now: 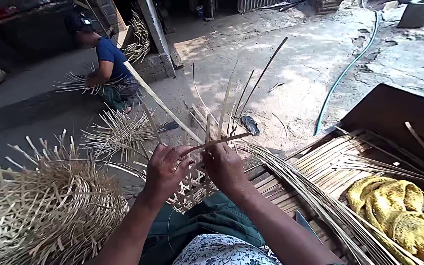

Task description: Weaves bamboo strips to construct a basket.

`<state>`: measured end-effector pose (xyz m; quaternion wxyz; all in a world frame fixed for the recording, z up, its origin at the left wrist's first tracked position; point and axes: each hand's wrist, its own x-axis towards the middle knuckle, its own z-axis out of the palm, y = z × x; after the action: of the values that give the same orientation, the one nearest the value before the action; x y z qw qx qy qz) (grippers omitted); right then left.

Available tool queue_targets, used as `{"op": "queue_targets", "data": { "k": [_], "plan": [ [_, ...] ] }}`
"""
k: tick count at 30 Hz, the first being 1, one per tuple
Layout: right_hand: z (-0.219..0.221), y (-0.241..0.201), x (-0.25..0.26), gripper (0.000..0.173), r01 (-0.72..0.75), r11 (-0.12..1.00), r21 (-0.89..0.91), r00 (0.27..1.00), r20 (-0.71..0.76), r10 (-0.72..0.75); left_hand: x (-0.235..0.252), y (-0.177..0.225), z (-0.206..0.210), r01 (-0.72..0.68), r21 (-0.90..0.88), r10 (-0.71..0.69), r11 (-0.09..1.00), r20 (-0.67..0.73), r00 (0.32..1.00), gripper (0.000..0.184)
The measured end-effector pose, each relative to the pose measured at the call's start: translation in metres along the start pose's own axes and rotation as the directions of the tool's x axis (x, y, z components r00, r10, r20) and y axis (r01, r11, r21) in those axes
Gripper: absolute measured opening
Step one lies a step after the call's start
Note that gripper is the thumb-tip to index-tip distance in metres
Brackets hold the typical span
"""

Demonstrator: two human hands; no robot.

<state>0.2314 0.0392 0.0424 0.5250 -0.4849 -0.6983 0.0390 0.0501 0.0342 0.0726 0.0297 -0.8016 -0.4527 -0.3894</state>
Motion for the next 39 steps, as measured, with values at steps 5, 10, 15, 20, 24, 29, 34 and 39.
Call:
{"op": "queue_targets", "data": {
  "k": [5,10,15,20,24,29,34,39],
  "plan": [
    [-0.003,-0.009,0.007,0.034,0.016,0.991,-0.133,0.996,0.086,-0.004,0.002,-0.005,-0.002,0.037,-0.031,-0.037,0.999,0.018,0.999,0.028],
    [-0.023,-0.030,0.012,0.022,-0.007,0.974,-0.226,0.991,0.129,0.037,0.001,-0.010,-0.012,0.035,-0.155,-0.023,0.987,0.076,0.997,0.021],
    [-0.016,-0.030,0.016,0.019,-0.011,1.000,-0.021,0.964,0.265,0.016,-0.009,-0.033,-0.011,0.104,-0.382,-0.076,0.918,0.088,0.993,0.016],
    [-0.017,-0.015,0.040,0.011,-0.149,0.937,0.317,0.868,0.496,-0.029,-0.014,-0.051,-0.010,0.120,-0.570,-0.124,0.813,0.032,0.992,0.011],
    [-0.008,0.006,0.049,0.009,-0.139,0.875,0.464,0.845,0.516,-0.139,-0.014,-0.057,-0.003,0.146,-0.600,-0.183,0.787,-0.001,0.983,0.014],
    [0.000,0.019,0.043,0.036,-0.402,0.652,0.643,0.847,0.532,-0.003,-0.009,-0.036,-0.006,0.119,0.020,-0.118,0.993,-0.013,0.993,0.024],
    [0.002,0.014,0.036,0.015,-0.467,0.527,0.710,0.884,0.368,0.287,-0.007,-0.019,-0.006,0.104,0.109,-0.104,0.989,-0.010,0.995,0.024],
    [0.009,0.033,0.018,0.012,-0.052,0.842,0.537,0.988,0.152,-0.036,0.004,-0.026,-0.020,0.520,-0.479,-0.466,0.707,0.238,0.852,0.054]
  ]
}}
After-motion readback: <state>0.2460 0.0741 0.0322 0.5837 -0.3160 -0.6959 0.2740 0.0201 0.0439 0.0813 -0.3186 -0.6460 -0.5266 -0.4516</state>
